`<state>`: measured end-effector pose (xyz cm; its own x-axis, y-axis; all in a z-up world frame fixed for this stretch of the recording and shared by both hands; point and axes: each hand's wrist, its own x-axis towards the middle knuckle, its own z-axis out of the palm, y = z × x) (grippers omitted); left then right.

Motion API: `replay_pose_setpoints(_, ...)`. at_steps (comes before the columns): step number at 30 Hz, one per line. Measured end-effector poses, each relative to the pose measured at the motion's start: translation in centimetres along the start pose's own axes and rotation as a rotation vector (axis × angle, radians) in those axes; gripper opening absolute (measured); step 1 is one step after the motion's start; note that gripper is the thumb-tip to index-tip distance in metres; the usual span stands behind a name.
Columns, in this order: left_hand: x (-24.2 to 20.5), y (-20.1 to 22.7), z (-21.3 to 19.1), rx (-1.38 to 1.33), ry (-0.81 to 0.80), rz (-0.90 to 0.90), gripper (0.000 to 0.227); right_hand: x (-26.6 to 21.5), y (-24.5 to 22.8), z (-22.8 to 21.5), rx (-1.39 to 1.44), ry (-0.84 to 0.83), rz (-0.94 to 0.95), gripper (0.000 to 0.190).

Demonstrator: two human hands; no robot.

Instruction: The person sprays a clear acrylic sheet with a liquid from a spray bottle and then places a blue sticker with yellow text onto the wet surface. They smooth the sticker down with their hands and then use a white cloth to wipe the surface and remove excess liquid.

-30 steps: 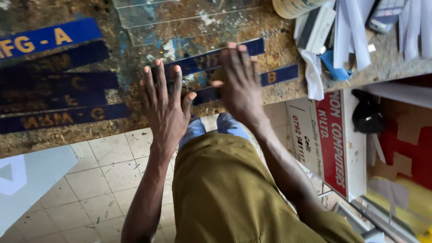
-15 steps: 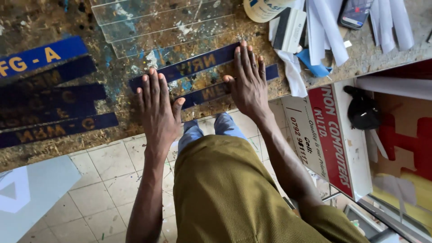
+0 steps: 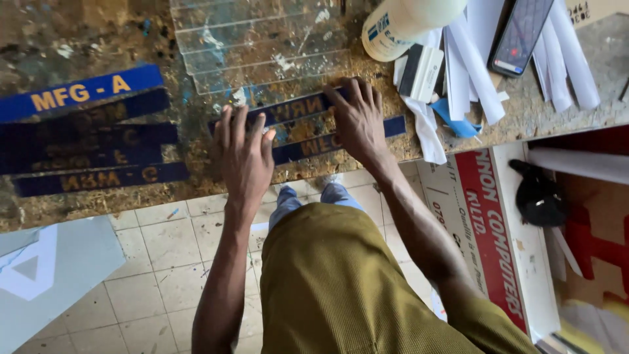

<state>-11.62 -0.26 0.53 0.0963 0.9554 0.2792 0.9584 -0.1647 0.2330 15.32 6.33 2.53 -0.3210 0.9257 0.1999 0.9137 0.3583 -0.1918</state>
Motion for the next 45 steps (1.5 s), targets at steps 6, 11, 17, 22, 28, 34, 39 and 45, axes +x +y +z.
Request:
replay_pose_setpoints(6, 5.9, 2.9, 1.2, -0.081, -0.013, 0.144, 0.031, 1.1, 2.0, 1.4, 0.030, -0.063, 0.003, 0.040)
replay_pose_setpoints(11, 7.1, 4.5, 2.7, -0.133, -0.092, 0.177, 0.043, -0.7, 4.4, 0.3, 0.149, -0.066, 0.194, 0.048)
replay_pose_setpoints(17, 7.8, 3.2, 4.4, -0.258, -0.129, 0.199, 0.052, -4.3, 5.6, -2.2, 0.344, 0.073, 0.403, 0.031)
replay_pose_setpoints(22, 9.6, 3.7, 3.6, -0.217, -0.261, 0.145, 0.053, -6.7, 8.4, -2.4, 0.268, 0.264, 0.436, 0.011)
replay_pose_setpoints(28, 12.0, 3.6, 2.8, -0.190, -0.463, 0.057, 0.056, -6.9, 8.0, -1.5, 0.405, 0.236, 0.401, 0.026)
replay_pose_setpoints(34, 12.7, 4.8, 1.3, -0.188, -0.574, 0.010, 0.053, -5.2, 6.0, -1.0, 0.485, 0.197, 0.240, 0.039)
replay_pose_setpoints(39, 11.8, 5.2, 1.2, -0.204, -0.516, 0.011, 0.052, -2.8, 4.8, -1.5, 0.466, 0.048, 0.197, 0.058)
replay_pose_setpoints(45, 11.0, 5.9, 0.6, -0.226, -0.458, 0.017, 0.049, 0.6, 4.2, -1.2, 0.242, 0.021, 0.018, 0.046)
